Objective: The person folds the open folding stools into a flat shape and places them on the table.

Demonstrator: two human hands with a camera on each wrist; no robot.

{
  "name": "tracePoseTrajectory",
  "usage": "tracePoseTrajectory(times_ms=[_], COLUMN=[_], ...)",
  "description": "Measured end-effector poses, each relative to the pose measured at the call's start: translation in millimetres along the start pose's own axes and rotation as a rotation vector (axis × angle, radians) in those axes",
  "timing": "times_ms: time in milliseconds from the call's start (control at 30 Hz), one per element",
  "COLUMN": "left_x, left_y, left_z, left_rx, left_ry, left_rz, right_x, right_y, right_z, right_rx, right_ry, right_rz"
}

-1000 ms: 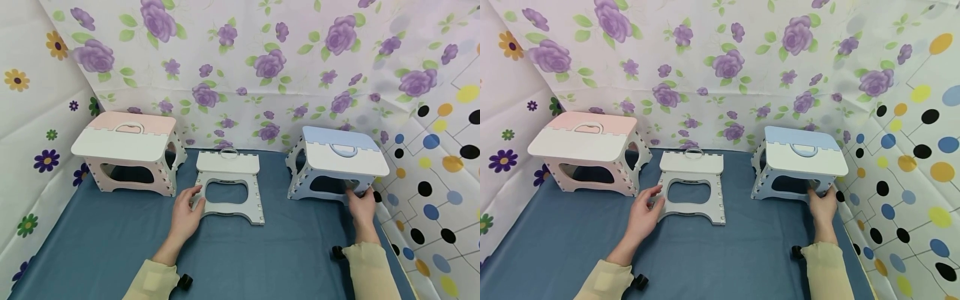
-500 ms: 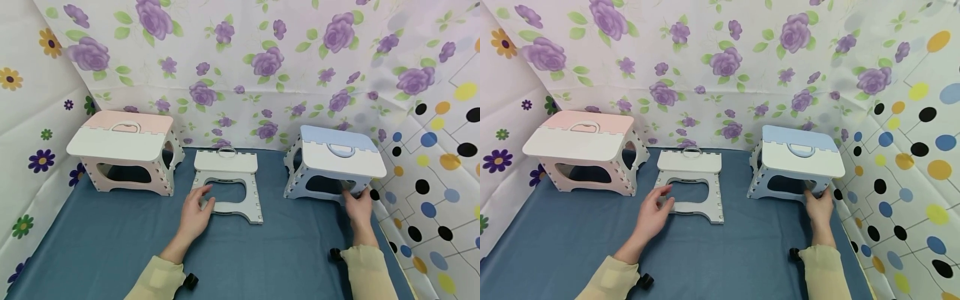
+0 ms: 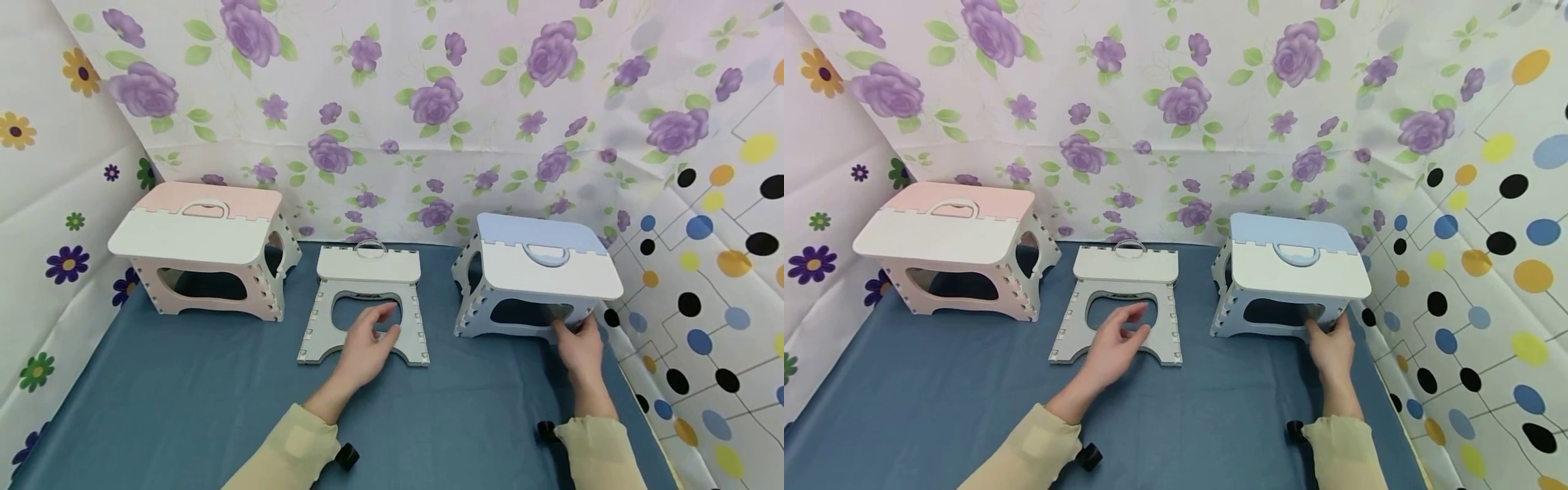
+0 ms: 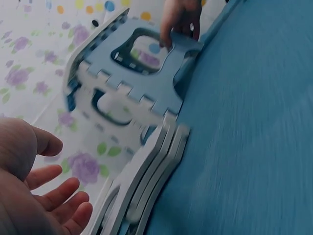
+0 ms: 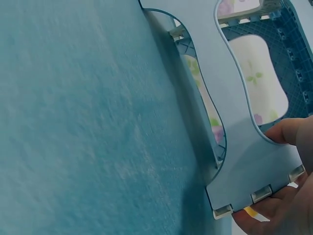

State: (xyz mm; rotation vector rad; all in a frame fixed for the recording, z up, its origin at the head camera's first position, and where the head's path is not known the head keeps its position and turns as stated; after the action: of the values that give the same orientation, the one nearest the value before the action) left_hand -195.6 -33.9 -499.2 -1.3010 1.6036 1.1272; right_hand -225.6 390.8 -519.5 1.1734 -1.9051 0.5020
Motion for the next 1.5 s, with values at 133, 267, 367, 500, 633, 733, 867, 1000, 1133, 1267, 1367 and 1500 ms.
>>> tracePoseTrajectory(times_ms=[133, 267, 367, 500, 633, 733, 867, 1000, 1133, 1267, 1367, 1500], left_x=[-8.1, -14.2, -16.0, -16.8, -18.7, -20.8, -24.0, -28.7, -31.2, -31.8, -33.1, -33.3], left_y=[6.9, 13.8, 16.6, 20.1, 25.2, 29.1, 32.2, 34.4, 37.1, 39.9, 41.9, 44.0], left_z=[24.5, 47.3, 62.5, 80.8, 96.3, 105.4, 112.8, 117.8, 123.1, 126.0, 126.6, 127.1], left_rx=[0.080, 0.157, 0.203, 0.239, 0.262, 0.281, 0.280, 0.235, 0.172, 0.117, 0.096, 0.077], left_ry=[0.012, 0.031, 0.038, 0.060, 0.090, 0.097, 0.117, 0.146, 0.161, 0.181, 0.211, 0.287], left_rz=[0.002, 0.005, -0.019, -0.045, -0.049, -0.053, -0.055, -0.054, -0.067, -0.090, -0.084, -0.027], right_x=[0.9, 0.8, 1.1, 0.5, 0.2, 1.1, 1.8, 1.9, -1.9, -9.3, -12.6, -13.6], right_y=[-4.6, -8.5, -11.5, -14.4, -15.7, -16.6, -20.9, -24.8, -23.9, -17.4, -12.1, -8.3], right_z=[1.3, 2.5, 3.0, 2.3, 1.1, 0.6, 0.4, -1.0, -3.7, -3.7, -3.2, -2.3], right_rx=[0.014, 0.026, 0.044, 0.063, 0.068, 0.082, 0.122, 0.161, 0.206, 0.290, 0.341, 0.386], right_ry=[-0.011, -0.021, -0.021, -0.022, -0.038, -0.044, -0.055, -0.056, -0.051, -0.019, 0.016, -0.010], right_rz=[-0.017, -0.023, -0.028, -0.027, -0.020, -0.029, -0.042, -0.051, -0.057, -0.052, -0.060, -0.047])
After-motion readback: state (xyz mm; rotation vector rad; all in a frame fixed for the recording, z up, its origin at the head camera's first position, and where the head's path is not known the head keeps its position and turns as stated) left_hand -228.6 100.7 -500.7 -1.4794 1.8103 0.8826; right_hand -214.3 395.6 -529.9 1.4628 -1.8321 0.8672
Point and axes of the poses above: each hand's wrist, its own y-axis towards the middle knuckle, its own z-axis out of the palm, x = y × z, the point moved 4 cm from there along y, towards the middle knuckle, and after that the axes turned 4 degrees about -z, right-handed, at the moved point
